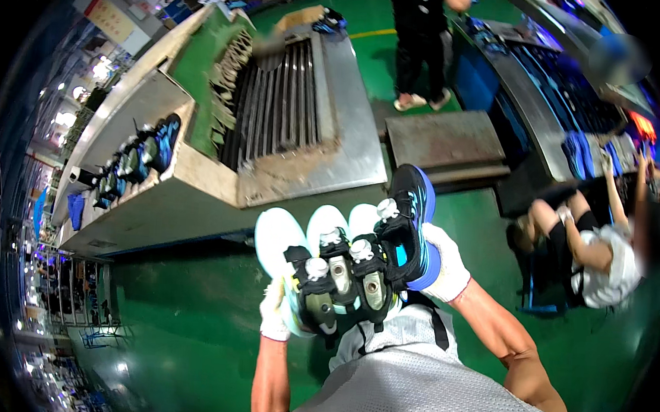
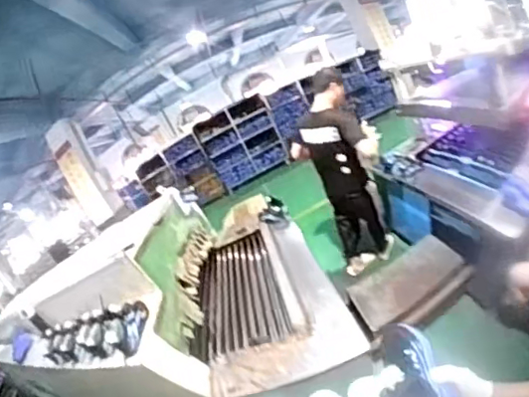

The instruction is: The person picks up shoe components from a table and a conveyor belt, carries them through a factory, and places them into a pressing machine one at a time.

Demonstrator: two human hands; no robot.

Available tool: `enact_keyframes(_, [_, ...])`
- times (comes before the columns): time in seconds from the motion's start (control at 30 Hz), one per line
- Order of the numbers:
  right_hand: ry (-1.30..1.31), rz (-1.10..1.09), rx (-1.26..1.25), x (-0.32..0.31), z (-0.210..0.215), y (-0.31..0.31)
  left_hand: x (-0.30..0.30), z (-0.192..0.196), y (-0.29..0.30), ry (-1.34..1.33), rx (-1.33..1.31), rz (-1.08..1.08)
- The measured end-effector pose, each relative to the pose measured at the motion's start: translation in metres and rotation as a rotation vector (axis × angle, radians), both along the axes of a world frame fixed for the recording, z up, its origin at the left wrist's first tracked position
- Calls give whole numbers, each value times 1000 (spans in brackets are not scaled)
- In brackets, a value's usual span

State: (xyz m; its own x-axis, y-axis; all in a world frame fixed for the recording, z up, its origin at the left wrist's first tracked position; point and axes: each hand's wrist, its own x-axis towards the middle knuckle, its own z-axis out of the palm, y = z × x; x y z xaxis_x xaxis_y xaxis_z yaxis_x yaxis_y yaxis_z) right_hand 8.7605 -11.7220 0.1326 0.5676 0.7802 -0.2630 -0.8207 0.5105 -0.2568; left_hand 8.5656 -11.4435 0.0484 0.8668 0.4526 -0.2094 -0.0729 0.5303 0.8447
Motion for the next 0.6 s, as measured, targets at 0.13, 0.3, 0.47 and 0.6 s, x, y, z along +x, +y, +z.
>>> enact_keyframes(0.13, [-215,-30,72,98,40,113,69,96,95,-318,167,24])
enact_keyframes(0.3, [-441,199,474,196,163,302,159,241,248,-469,341,160])
enact_keyframes(0.47, [-536,283,527,292,242,509,245,343,415,-495,327,60])
enact_keyframes(0.6, [-560,272,519,374,281,658,319,369,566,-519,354,-87])
